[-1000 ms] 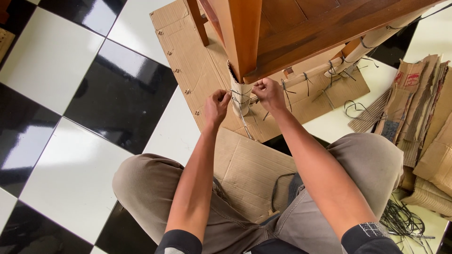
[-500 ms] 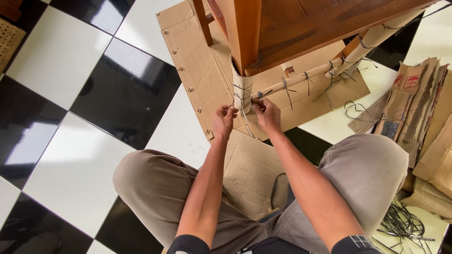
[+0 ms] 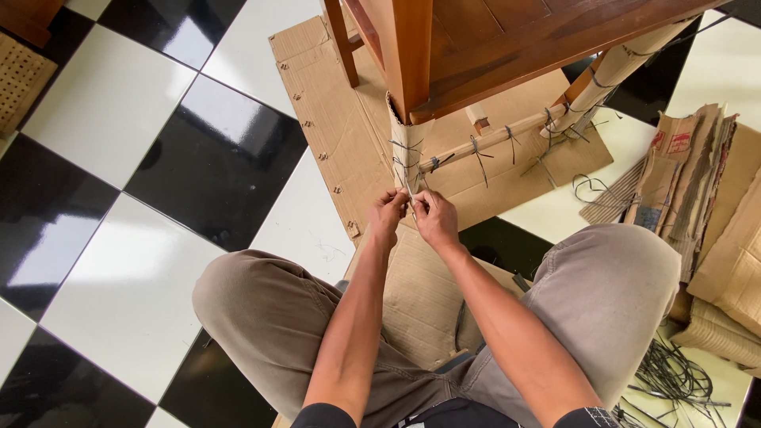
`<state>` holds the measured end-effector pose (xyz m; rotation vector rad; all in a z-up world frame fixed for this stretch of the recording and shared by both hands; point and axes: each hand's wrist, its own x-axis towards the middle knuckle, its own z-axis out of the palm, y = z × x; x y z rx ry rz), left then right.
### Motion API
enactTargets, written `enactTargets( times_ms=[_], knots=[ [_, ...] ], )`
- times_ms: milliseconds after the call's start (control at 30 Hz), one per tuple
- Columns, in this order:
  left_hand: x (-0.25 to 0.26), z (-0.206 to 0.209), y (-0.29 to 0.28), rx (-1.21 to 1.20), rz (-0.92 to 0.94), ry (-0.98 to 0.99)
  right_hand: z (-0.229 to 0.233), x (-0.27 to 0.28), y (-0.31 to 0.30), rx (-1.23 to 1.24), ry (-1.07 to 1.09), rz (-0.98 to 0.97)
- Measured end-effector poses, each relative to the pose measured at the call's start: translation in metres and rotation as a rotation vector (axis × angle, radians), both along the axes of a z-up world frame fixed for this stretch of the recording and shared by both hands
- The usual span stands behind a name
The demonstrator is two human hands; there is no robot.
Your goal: Wrapping a wooden furniture leg with cardboard and securing it with plastic string
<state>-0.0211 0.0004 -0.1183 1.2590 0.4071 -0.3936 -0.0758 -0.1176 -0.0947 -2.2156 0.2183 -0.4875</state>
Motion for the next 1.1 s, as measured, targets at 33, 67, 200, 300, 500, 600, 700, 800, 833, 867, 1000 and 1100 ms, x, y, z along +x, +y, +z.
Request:
enactTargets(
  times_ms=[33, 67, 200, 300, 500, 600, 700, 800, 833, 867, 1000, 1100],
  knots=[
    [-0.002, 0.001, 0.001, 0.0, 0.001, -0.001, 0.004, -0.003, 0.002, 0.0, -0.001, 0.001],
    [-0.003, 0.003, 0.002, -0.008, -0.013, 0.03, 0.007, -0.006, 0.003, 0.013, 0.026, 0.006],
    [-0.004, -0.006, 0.001, 0.052, -0.069, 0.122, 0.006, -0.016, 0.014, 0.011, 0.056, 0.039],
    [-0.007, 0.013, 0.004, 0.025, -0.097, 0.149, 0.007, -0.023, 0.021, 0.04, 0.107, 0.029],
    [-0.007, 0.014, 0.008, 0.024, -0.136, 0.139, 0.026, -0.026, 0.021, 0.071, 0.226, 0.055],
    [-0.005, -0.001, 0.009, 0.02, -0.126, 0.105, 0.023, -0.024, 0.02, 0.055, 0.237, 0.08],
    [-0.004, 0.001, 0.009, 0.088, -0.103, 0.044, 0.021, -0.024, 0.018, 0.074, 0.273, 0.1],
    [-0.004, 0.007, 0.009, 0.12, -0.103, 0.031, 0.013, -0.028, 0.015, 0.081, 0.376, 0.111],
    [-0.004, 0.004, 0.009, 0.12, -0.104, 0.03, 0.008, -0.029, 0.013, 0.081, 0.376, 0.11],
    [-0.005, 0.001, 0.009, 0.129, -0.096, 0.023, 0.002, -0.03, 0.011, 0.088, 0.392, 0.122],
    [-0.003, -0.011, 0.009, 0.163, -0.083, -0.018, -0.005, -0.024, 0.007, 0.062, 0.245, 0.027],
    [-0.011, 0.008, 0.013, 0.279, -0.108, -0.029, 0.011, -0.015, 0.002, 0.11, 0.125, -0.105]
  ],
)
